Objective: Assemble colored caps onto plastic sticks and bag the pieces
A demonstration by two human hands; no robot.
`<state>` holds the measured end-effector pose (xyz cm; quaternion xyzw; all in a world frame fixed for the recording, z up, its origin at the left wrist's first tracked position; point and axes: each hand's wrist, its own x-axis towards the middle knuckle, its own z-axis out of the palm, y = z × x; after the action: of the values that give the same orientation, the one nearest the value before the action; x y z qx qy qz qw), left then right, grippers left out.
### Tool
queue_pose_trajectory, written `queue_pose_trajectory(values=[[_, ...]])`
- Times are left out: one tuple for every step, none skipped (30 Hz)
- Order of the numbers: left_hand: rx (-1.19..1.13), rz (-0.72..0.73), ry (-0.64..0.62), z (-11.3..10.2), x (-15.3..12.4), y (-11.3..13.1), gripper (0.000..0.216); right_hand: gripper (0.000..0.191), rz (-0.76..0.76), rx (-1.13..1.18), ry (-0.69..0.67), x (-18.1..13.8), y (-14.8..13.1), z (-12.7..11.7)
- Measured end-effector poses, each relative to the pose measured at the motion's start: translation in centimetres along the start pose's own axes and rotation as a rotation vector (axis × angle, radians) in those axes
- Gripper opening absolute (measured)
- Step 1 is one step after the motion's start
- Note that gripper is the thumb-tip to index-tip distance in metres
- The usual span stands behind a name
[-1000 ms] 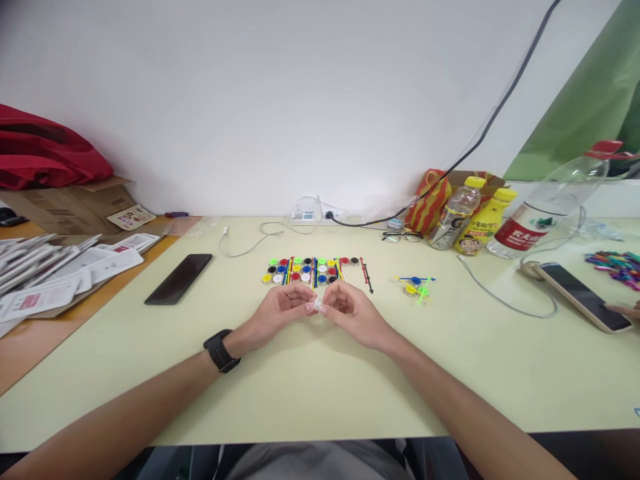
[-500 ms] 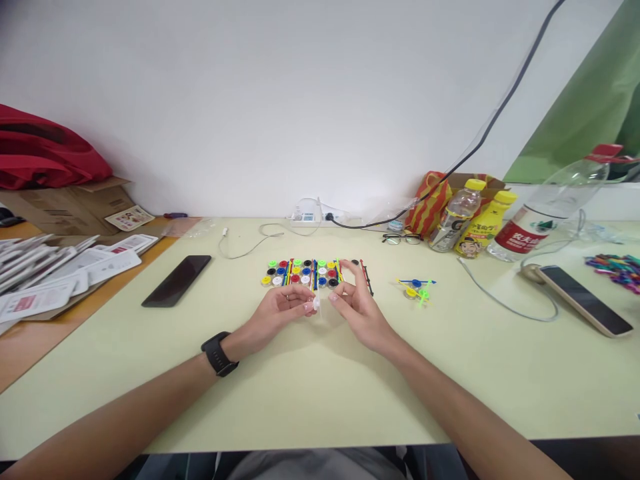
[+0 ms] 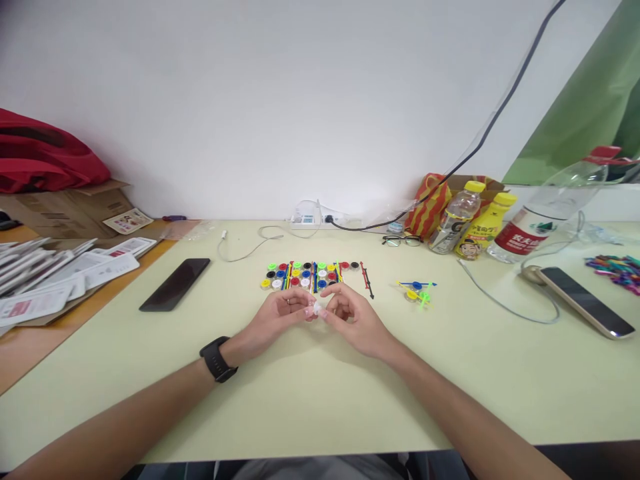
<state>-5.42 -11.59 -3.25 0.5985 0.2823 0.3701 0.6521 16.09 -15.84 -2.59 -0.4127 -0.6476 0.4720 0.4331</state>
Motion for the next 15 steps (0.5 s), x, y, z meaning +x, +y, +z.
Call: queue_pose_trajectory(values=[[0.007,0.009,-0.009,0.0,0.0,0.0,0.028,0.032,-0.013,-0.03,-0.006,0.0,0.0,0.0],[0.014,0.018,-0.018,0.0,0.0,0.1,0.027,0.031,-0.025,-0.056,-0.012,-0.1,0.0,0.1],[0.02,0.023,-0.025,0.0,0.0,0.1,0.027,0.029,-0.034,-0.076,-0.016,-0.1,0.0,0.1],[0.023,0.026,-0.028,0.0,0.0,0.0,0.027,0.028,-0.042,-0.093,-0.019,-0.1,0.1,0.0],[0.024,0.025,-0.029,0.0,0.0,0.0,0.028,0.026,-0.051,-0.109,-0.019,-0.2,0.1,0.0],[0.023,0.021,-0.027,0.0,-0.1,0.0,0.029,0.025,-0.06,-0.124,-0.021,-0.3,0.1,0.0],[0.024,0.015,-0.023,0.0,-0.1,-0.1,0.03,0.024,-0.07,-0.141,-0.021,-0.3,0.1,-0.1],[0.027,0.01,-0.016,0.0,-0.1,-0.1,0.031,0.024,-0.082,-0.16,-0.025,-0.4,0.2,-0.2],[0.033,0.005,-0.007,0.0,-0.1,-0.2,0.031,0.025,-0.094,-0.186,-0.031,-0.4,0.2,-0.3],[0.04,-0.002,-0.001,0.0,-0.1,-0.2,0.03,0.025,-0.108,-0.219,-0.035,-0.5,0.3,-0.4],[0.05,-0.012,-0.002,0.0,-0.1,-0.2,0.03,0.025,-0.123,-0.263,-0.035,-0.5,0.5,-0.5],[0.061,-0.024,-0.008,0.1,-0.1,-0.1,0.029,0.024,-0.142,-0.318,-0.029,-0.4,0.6,-0.7],[0.077,-0.035,-0.022,0.1,0.0,-0.1,0.029,0.023,-0.167,-0.383,-0.022,-0.4,0.6,-0.9],[0.095,-0.045,-0.042,0.1,0.0,-0.1,0.029,0.022,-0.201,-0.448,-0.011,-0.3,0.7,-1.1],[0.109,-0.051,-0.061,0.2,0.0,0.0,0.031,0.022,-0.239,-0.506,0.002,-0.2,0.6,-1.4]])
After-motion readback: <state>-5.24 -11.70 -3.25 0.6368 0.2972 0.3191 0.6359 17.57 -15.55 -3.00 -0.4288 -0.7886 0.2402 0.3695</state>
